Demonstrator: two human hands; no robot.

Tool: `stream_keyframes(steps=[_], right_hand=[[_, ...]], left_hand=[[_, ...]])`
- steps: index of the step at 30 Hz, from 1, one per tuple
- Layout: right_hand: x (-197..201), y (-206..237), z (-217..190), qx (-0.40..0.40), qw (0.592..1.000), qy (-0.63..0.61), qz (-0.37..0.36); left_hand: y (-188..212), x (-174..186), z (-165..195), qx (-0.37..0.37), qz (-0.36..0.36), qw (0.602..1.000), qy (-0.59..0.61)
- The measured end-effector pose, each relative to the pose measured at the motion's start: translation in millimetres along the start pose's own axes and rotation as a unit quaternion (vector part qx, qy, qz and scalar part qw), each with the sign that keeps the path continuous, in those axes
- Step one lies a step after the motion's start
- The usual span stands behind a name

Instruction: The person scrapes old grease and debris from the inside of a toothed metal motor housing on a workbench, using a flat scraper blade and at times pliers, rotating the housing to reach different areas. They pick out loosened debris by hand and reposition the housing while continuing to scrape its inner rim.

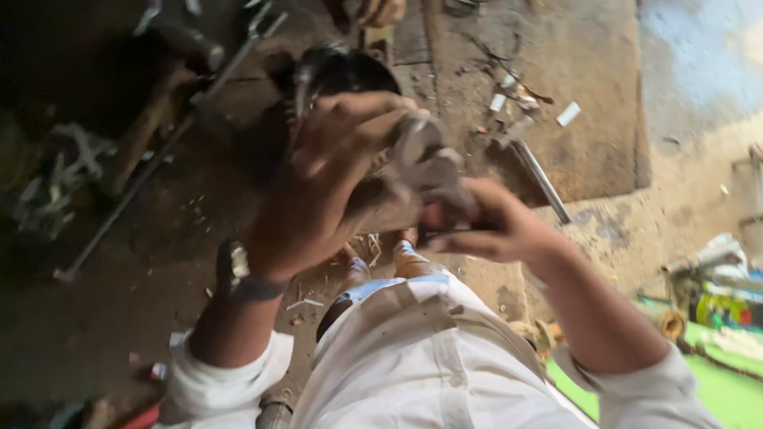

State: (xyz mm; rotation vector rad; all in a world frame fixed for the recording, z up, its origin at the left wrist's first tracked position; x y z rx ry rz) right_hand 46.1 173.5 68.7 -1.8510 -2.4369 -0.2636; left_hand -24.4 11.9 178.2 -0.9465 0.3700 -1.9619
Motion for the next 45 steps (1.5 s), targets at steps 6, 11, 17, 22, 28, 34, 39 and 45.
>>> stream_keyframes(steps=[6,11,17,22,28,34,39,45], right_hand=[[54.9,37.0,21.6,0.003,0.994,-0.015,0.109],[75.7,29.7,57.3,-0.213,0.945,0.219,0.115],[43.3,-17.1,-7.8,0.07,0.888,0.453,0.027],[21.1,-42.4,-18.1,0.072,0.817,0.571,0.023],[-4.2,-61.6,-26.7,0.063,0.762,0.644,0.004],[-33.8,-95.5,-30.1,0.074,0.659,0.745,-0.073],[-43.3,-109.2,-32.5,0.1,0.553,0.818,-0.127],[-52.4,-96.8,-34.8,0.15,0.499,0.846,-0.112]], left_hand=[[18.6,-5.5,-53.9,0.028,0.031,0.955,-0.294],[30.5,-23.4,-89.2,0.029,0.032,0.933,-0.356],[36.1,-12.7,-108.2,0.088,0.062,0.928,-0.357],[33.1,-11.5,-97.7,0.071,0.082,0.93,-0.351],[34.3,-10.8,-95.2,0.052,0.081,0.936,-0.339],[27.9,-7.1,-104.1,0.002,0.1,0.934,-0.344],[29.6,-3.3,-111.0,-0.001,0.101,0.935,-0.34],[41.0,5.2,-106.9,-0.012,0.11,0.94,-0.323]])
Point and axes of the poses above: each hand's wrist, its own y-axis away from the middle knuckle, its own x-axis out of the back of the hand, z = x × y, the point moved 10 cm from there along -y, towards the middle knuckle, and after that the axes turned 6 degrees about z, right-handed, at the moved point
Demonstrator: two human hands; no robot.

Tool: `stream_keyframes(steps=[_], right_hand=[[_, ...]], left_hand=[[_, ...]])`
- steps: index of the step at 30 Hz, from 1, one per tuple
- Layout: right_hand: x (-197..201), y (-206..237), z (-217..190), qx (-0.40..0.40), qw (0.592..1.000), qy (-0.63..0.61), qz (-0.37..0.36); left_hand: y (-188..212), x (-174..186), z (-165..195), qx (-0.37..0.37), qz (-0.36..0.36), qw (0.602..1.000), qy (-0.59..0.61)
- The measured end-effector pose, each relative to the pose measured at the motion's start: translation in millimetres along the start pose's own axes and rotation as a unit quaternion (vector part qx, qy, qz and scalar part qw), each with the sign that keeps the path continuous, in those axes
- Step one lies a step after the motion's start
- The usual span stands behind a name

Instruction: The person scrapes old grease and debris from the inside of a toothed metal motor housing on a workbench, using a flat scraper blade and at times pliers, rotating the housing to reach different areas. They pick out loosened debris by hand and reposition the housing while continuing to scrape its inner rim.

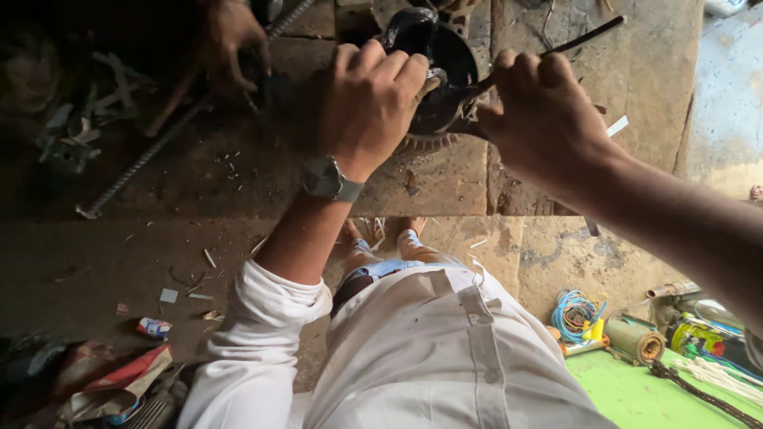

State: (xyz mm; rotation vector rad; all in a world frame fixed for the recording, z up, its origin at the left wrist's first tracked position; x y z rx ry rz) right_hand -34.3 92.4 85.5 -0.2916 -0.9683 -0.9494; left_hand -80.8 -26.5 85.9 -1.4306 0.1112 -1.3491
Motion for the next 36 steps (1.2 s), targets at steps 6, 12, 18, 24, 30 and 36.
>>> stream_keyframes(steps=[6,12,18,24,30,36], right_hand=[[3.6,-5.1,13.0,-0.049,0.997,-0.002,0.061],[-47.2,2.0,24.3,-0.121,0.976,-0.124,-0.132],[-52.6,6.7,21.1,-0.085,0.984,-0.085,-0.128],[-89.6,18.2,23.9,-0.117,0.943,-0.264,-0.168],[-106.9,66.2,38.8,-0.214,0.893,-0.394,0.024],[-184.5,162.0,11.2,-0.491,0.665,-0.562,-0.018]], left_hand=[[3.4,1.1,-4.8,-0.001,-0.006,1.0,0.004],[4.0,6.9,-6.3,-0.005,0.007,1.0,0.02],[2.4,3.0,-3.5,-0.012,0.011,1.0,0.017],[0.0,-2.7,-11.6,0.007,0.003,1.0,0.006],[3.9,8.8,-13.5,0.014,-0.01,1.0,-0.002],[-15.7,11.2,13.3,0.008,0.009,0.999,-0.033]])
Point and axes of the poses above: each hand's wrist, its own y-axis away from the middle knuckle, its own x-axis out of the back of the hand, z = x × y, the point moved 10 cm from there along -y, towards the middle knuckle, and after that the axes turned 6 degrees about z, right-handed, at the moved point
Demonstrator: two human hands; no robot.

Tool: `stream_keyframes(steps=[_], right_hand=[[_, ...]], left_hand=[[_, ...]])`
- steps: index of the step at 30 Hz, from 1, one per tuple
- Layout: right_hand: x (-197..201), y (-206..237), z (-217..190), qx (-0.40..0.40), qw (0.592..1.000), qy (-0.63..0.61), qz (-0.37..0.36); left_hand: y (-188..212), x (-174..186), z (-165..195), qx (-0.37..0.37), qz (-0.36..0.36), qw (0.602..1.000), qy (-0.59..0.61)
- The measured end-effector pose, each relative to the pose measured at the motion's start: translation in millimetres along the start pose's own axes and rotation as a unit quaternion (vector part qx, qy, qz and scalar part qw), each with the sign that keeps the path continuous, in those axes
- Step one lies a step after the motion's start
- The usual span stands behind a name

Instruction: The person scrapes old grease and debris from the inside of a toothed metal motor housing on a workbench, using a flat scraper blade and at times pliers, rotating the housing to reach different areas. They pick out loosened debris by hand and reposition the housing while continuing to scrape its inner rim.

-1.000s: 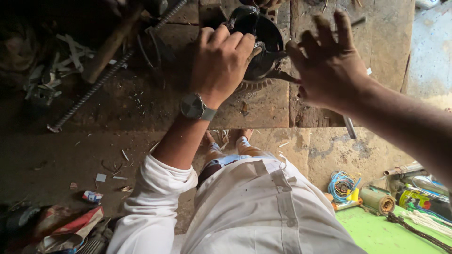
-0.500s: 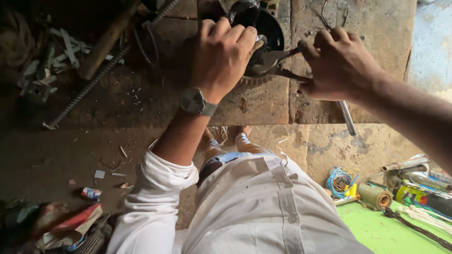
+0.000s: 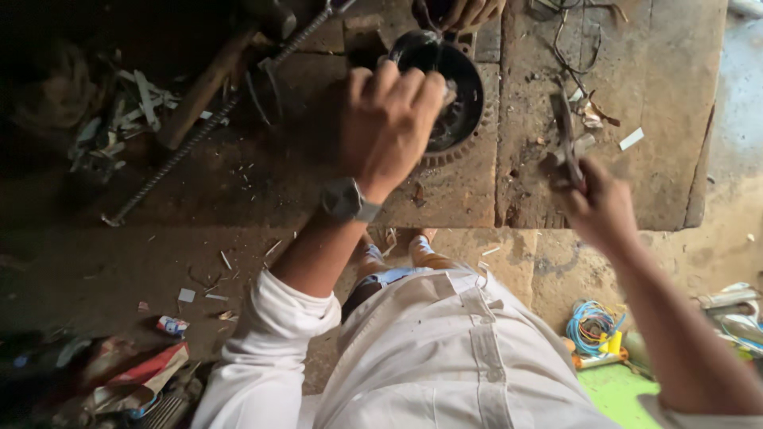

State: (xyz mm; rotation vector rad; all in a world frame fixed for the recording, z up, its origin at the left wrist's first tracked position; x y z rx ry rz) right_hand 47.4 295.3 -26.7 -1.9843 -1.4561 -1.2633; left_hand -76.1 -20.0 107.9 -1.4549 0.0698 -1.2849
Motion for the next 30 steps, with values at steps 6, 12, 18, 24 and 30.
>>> stream_keyframes(steps=[6,12,18,24,30], right_hand=[[-12.0,32.6,3.6,0.223,0.971,0.069,0.045],[-21.7,33.1,55.5,-0.1,0.991,0.017,-0.091],[9.2,8.8,-54.0,0.091,0.991,-0.02,-0.098],[9.6,11.4,-137.2,0.257,0.952,0.148,-0.077],[0.1,21.4,-182.2,0.379,0.899,0.22,-0.021]], left_hand=[[-13.3,-11.7,9.6,0.064,-0.011,0.998,-0.003],[-22.3,-29.2,9.1,0.034,-0.047,0.998,-0.016],[-27.7,-22.1,24.1,0.004,-0.06,0.998,-0.016],[-19.6,-18.3,20.9,0.017,-0.074,0.997,-0.011],[-15.8,-14.1,31.4,-0.004,-0.075,0.996,-0.036]])
Point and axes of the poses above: each hand's wrist, its own y-axis away from the middle knuckle, its own x-axis out of the back of the hand, z = x × y, the point moved 10 cm from there along -y, towards the middle knuckle, and after that the axes turned 6 degrees about z, right-handed, at the moved point
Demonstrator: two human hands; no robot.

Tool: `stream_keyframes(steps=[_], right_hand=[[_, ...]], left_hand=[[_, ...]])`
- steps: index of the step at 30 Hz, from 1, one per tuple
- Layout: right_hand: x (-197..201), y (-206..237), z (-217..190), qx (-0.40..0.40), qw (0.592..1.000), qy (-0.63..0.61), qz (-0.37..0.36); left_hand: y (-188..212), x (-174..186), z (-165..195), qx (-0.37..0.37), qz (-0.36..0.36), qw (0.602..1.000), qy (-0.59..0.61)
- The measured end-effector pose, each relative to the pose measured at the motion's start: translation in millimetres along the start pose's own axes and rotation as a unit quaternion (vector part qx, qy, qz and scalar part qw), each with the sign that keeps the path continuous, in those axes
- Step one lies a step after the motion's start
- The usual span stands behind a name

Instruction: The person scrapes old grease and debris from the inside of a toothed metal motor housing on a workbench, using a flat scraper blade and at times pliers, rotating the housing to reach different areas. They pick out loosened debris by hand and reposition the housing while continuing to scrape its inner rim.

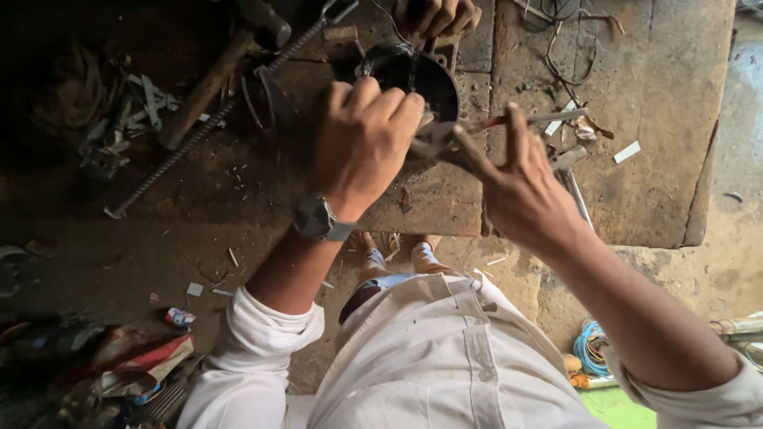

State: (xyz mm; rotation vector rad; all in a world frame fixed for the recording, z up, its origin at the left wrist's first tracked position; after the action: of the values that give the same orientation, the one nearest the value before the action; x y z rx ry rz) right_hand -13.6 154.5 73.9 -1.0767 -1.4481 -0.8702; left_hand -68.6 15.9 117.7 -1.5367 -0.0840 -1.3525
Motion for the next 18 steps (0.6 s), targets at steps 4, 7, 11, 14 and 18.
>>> stream_keyframes(steps=[4,7,11,14,18], right_hand=[[-1.8,-6.8,-11.7,0.032,0.999,-0.013,0.015],[-5.0,-3.0,-7.8,0.019,0.999,0.046,0.0],[11.6,1.8,-3.9,0.026,0.985,0.159,0.066],[15.3,-1.2,5.5,-0.003,0.992,0.099,0.074],[-16.8,4.6,34.9,-0.148,0.985,-0.008,-0.082]], left_hand=[[-6.1,-0.8,4.1,0.0,0.017,0.999,0.041],[-7.2,-3.2,5.0,-0.01,0.021,0.999,0.03],[-4.2,-2.8,3.2,-0.009,0.028,0.999,0.022],[-3.7,-4.3,2.2,-0.005,0.008,1.0,0.007],[-11.5,7.8,1.2,-0.014,0.029,0.999,0.0]])
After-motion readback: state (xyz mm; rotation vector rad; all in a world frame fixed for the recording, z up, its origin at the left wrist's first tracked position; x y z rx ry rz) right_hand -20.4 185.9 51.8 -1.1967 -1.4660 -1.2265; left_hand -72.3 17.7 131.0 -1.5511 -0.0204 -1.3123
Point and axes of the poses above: each hand's wrist, its own y-axis away from the middle knuckle, its own x-axis out of the back of the hand, z = x × y, the point moved 10 cm from there along -y, towards the middle knuckle, and after that the axes turned 6 degrees about z, right-handed, at the moved point
